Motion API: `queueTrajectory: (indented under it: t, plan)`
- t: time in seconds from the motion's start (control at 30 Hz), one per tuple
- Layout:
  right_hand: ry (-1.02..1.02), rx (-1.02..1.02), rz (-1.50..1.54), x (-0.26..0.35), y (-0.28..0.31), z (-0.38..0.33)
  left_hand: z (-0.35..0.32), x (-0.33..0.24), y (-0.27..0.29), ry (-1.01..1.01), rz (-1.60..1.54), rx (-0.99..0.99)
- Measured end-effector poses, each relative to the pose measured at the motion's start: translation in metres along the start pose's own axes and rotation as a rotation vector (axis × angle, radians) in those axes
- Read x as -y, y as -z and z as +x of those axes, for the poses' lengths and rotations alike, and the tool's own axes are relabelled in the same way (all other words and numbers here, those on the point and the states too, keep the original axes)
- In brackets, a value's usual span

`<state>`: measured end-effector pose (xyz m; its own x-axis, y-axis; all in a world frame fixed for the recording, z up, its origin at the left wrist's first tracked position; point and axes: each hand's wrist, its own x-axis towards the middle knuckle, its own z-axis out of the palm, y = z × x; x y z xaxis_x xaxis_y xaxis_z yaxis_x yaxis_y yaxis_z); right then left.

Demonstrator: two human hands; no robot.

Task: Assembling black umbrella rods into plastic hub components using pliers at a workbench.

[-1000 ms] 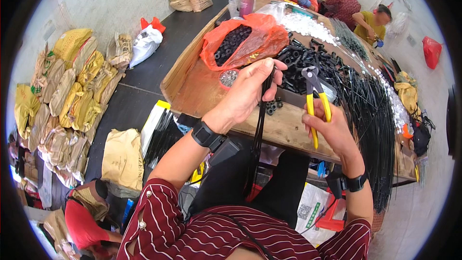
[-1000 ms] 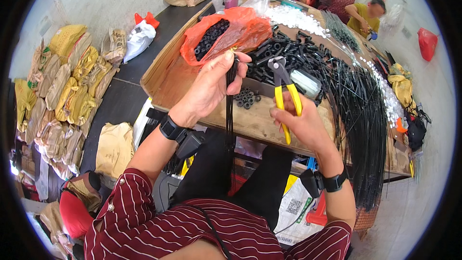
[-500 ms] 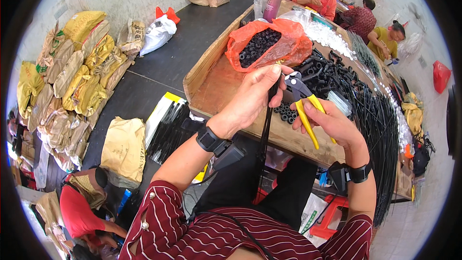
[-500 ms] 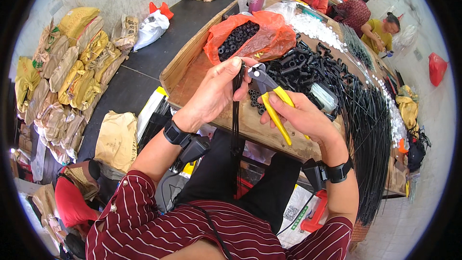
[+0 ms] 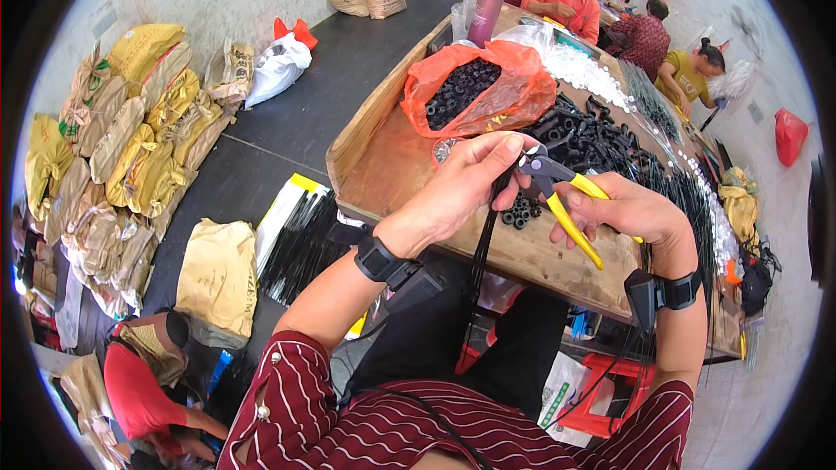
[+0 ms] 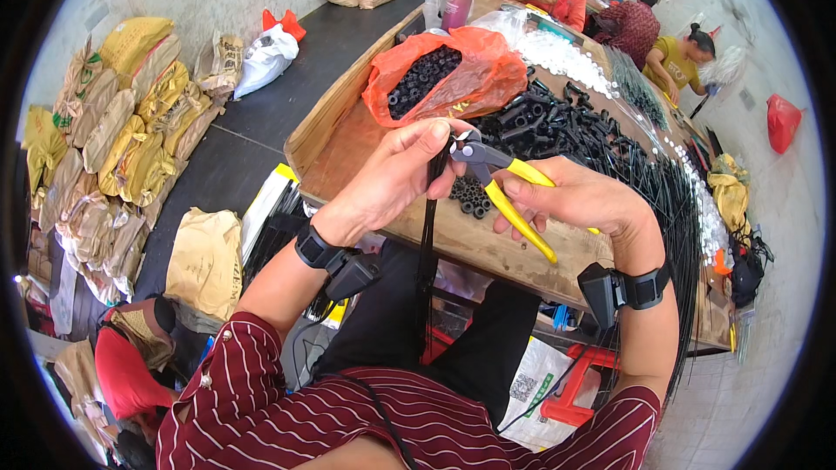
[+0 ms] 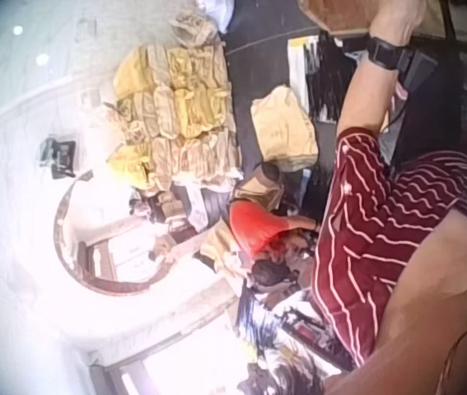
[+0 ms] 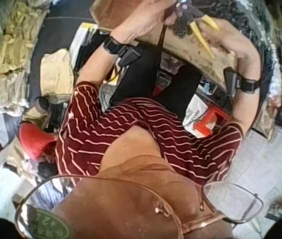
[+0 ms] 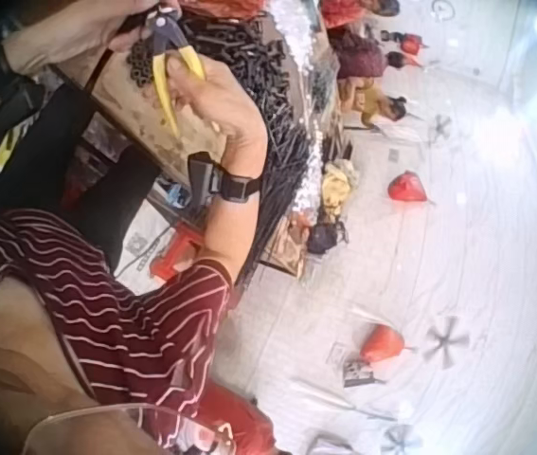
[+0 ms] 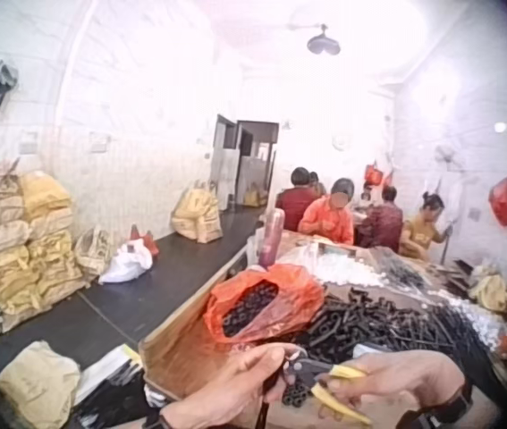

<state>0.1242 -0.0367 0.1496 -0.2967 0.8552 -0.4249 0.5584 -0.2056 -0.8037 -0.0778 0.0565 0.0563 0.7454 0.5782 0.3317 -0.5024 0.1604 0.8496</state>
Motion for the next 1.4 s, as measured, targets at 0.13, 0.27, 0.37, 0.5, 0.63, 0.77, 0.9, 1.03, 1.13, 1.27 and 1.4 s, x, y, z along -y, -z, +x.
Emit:
queueTrajectory:
  t: [0.13, 0.27, 0.37, 0.5, 0.63, 0.77, 0.9, 1.03, 1.13, 1.27, 1.4]
  plan:
    - [0.020, 0.012, 0.030, -0.003, 0.005, -0.004, 0.002, -0.001, -0.003, 0.013, 0.025, 0.025]
    - [-0.003, 0.045, 0.021, -0.003, 0.010, -0.008, 0.003, -0.001, -0.005, 0.024, -0.005, 0.066]
    - [-0.026, 0.070, 0.019, -0.007, 0.011, -0.008, 0.005, 0.001, -0.006, 0.036, 0.010, 0.061]
    - [-0.018, 0.075, 0.071, -0.008, 0.010, -0.011, 0.005, 0.000, -0.009, 0.034, 0.023, 0.068]
    - [-0.017, 0.094, 0.069, -0.010, 0.014, -0.013, 0.005, -0.001, -0.011, 0.031, 0.033, 0.084]
    - [-0.017, 0.078, 0.028, -0.011, 0.014, -0.014, 0.006, 0.000, -0.012, 0.024, 0.041, 0.089]
    - [0.006, 0.049, 0.073, -0.019, 0.010, -0.015, 0.007, -0.001, -0.013, 0.036, 0.030, 0.097]
    - [-0.040, 0.016, 0.192, -0.014, 0.001, -0.019, 0.006, -0.001, -0.012, 0.042, 0.004, 0.114]
    - [-0.048, 0.040, 0.201, -0.013, -0.002, -0.020, 0.006, -0.001, -0.012, 0.050, -0.008, 0.126]
    - [-0.046, -0.001, 0.193, -0.012, -0.009, -0.020, 0.004, -0.003, -0.011, 0.059, -0.006, 0.131]
    - [-0.013, -0.057, 0.209, -0.012, -0.018, -0.017, 0.004, 0.001, -0.009, 0.052, -0.012, 0.097]
